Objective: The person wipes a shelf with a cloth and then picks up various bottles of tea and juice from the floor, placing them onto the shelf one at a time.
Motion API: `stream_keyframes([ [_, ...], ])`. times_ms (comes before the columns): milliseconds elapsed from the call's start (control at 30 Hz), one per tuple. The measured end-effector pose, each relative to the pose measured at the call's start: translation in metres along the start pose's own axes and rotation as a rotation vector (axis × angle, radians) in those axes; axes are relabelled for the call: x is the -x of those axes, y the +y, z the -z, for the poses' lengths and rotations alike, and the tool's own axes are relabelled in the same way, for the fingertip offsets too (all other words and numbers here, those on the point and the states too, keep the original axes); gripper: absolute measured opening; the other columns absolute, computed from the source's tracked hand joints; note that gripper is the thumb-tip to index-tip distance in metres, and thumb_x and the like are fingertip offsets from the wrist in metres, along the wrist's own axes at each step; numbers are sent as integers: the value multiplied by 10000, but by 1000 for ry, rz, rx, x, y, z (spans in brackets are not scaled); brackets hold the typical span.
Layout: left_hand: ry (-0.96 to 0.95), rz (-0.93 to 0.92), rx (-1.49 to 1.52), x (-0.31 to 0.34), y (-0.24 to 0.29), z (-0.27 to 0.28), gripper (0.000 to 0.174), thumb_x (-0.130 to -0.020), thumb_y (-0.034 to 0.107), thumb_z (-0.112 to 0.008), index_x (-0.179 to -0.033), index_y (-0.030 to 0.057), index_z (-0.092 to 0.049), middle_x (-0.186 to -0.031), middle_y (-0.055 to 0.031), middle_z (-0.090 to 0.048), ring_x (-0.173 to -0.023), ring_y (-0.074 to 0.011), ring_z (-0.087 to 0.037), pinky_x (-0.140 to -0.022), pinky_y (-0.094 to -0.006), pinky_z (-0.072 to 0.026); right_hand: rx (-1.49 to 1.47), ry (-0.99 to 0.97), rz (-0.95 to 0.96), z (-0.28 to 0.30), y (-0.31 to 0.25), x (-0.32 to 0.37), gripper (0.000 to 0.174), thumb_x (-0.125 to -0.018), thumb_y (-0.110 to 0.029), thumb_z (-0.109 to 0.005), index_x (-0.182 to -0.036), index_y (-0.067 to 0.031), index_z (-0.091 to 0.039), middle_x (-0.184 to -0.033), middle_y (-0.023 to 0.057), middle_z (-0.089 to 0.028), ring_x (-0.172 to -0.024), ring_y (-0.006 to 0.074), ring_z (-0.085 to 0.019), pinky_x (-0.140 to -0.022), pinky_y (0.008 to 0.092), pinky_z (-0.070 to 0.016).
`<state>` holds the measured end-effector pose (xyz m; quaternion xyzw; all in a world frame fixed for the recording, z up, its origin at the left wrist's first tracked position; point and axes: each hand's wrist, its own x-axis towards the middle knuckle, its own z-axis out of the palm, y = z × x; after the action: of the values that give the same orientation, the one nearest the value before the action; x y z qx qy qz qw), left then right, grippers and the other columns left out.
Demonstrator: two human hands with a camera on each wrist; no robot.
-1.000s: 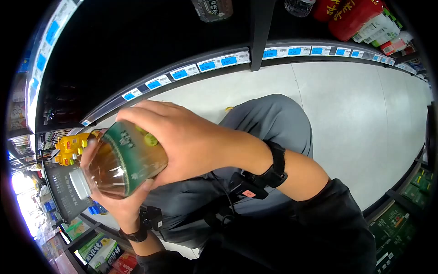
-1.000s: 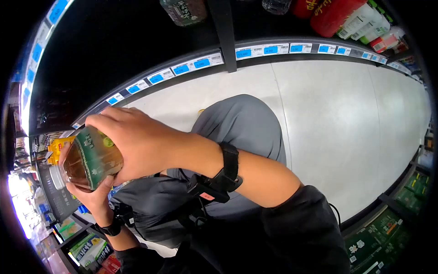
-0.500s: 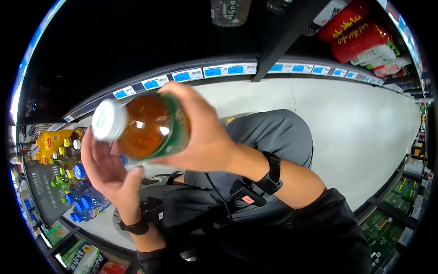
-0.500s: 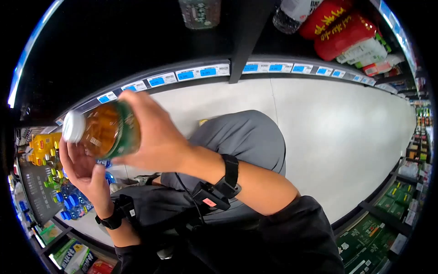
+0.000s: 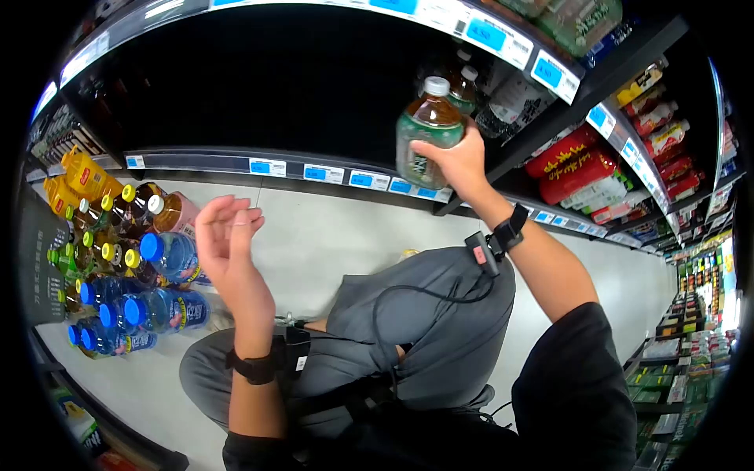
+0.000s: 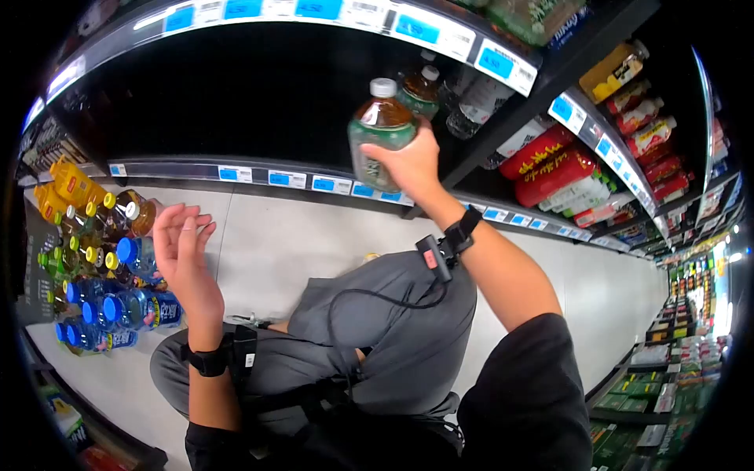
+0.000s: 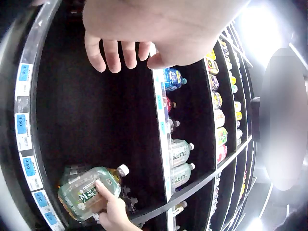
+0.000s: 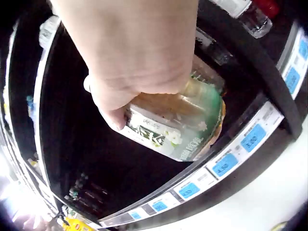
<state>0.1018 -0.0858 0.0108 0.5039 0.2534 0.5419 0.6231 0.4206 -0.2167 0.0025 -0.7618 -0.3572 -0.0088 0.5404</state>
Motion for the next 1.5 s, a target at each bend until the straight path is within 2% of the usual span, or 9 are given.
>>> stream_keyframes([
  [200, -46, -3, -43, 2, 2, -5, 218, -940, 78, -543, -1148, 12, -523, -1042, -99, -594, -932, -166, -589, -856, -294, -488, 186, 63, -104, 17, 48, -24, 814, -596, -174, -896, -1246, 23, -447, -1162, 155, -622, -1075, 244, -607, -935, 329, -477],
  [433, -50, 16, 6, 4, 2, -9, 209, -940, 79, -543, -1138, 11, -526, -1044, -98, -590, -933, -166, -591, -862, -297, -489, 135, -122, -173, 24, 24, -29, 778, -687, -69, -845, -1325, 5, -406, -1246, 113, -568, -1147, 209, -554, -1003, 326, -438],
  [700, -69, -12, 50, 6, 1, -11, 207, -941, 80, -544, -1137, 15, -532, -1037, -92, -593, -933, -167, -591, -851, -297, -491, 306, -88, -124, 24, 23, -28, 880, -700, -39, -817, -1422, -17, -315, -1335, 139, -499, -1231, 254, -492, -1042, 319, -401],
  [800, -61, -10, 70, 7, 2, -12, 200, -938, 77, -551, -1127, 14, -538, -1032, -88, -596, -927, -165, -594, -839, -295, -494, 165, 146, -538, -5, -9, -33, 1008, -604, -189, -901, -1382, 0, -287, -1351, 194, -464, -1252, 284, -467, -1018, 355, -408],
  [933, -49, -10, 80, 7, -3, -12, 193, -933, 72, -569, -1117, 19, -551, -1032, -83, -608, -924, -156, -599, -815, -288, -500, -167, 1, -716, -8, 124, -90, 549, -827, -280, -755, -1290, -116, -510, -1191, 85, -628, -1130, 287, -577, -968, 583, -411],
  [1033, -57, -45, 17, 8, -4, -10, 213, -899, 37, -601, -1108, 34, -560, -1019, -63, -613, -977, -148, -588, -853, -278, -482, -404, -124, -846, -7, 49, -68, 342, -892, -259, -666, -1210, -145, -608, -1194, 83, -638, -1133, 301, -580, -951, 597, -417],
  [1133, -41, -13, 33, 7, 2, -11, 196, -894, 46, -595, -1085, 54, -550, -996, -36, -590, -939, -120, -564, -826, -261, -467, -461, -335, -852, 11, 71, -80, 373, -899, -290, -637, -1228, -116, -604, -1217, 102, -632, -1138, 311, -578, -943, 587, -435],
  [1200, -75, -37, 78, 7, -5, -10, 190, -898, 56, -581, -1082, 73, -538, -971, -14, -565, -915, -104, -551, -798, -259, -457, -373, -286, -918, 8, 37, -73, 480, -857, -316, -697, -1263, -99, -563, -1209, 118, -630, -1131, 342, -573, -930, 607, -430],
  [1500, -47, -56, 55, 7, 2, -11, 201, -876, 35, -565, -1074, 40, -532, -980, -48, -556, -883, -132, -552, -780, -269, -458, -255, -265, -876, 17, 52, -77, 712, -798, -389, -765, -1373, -107, -455, -1315, 126, -557, -1199, 373, -520, -963, 647, -357],
])
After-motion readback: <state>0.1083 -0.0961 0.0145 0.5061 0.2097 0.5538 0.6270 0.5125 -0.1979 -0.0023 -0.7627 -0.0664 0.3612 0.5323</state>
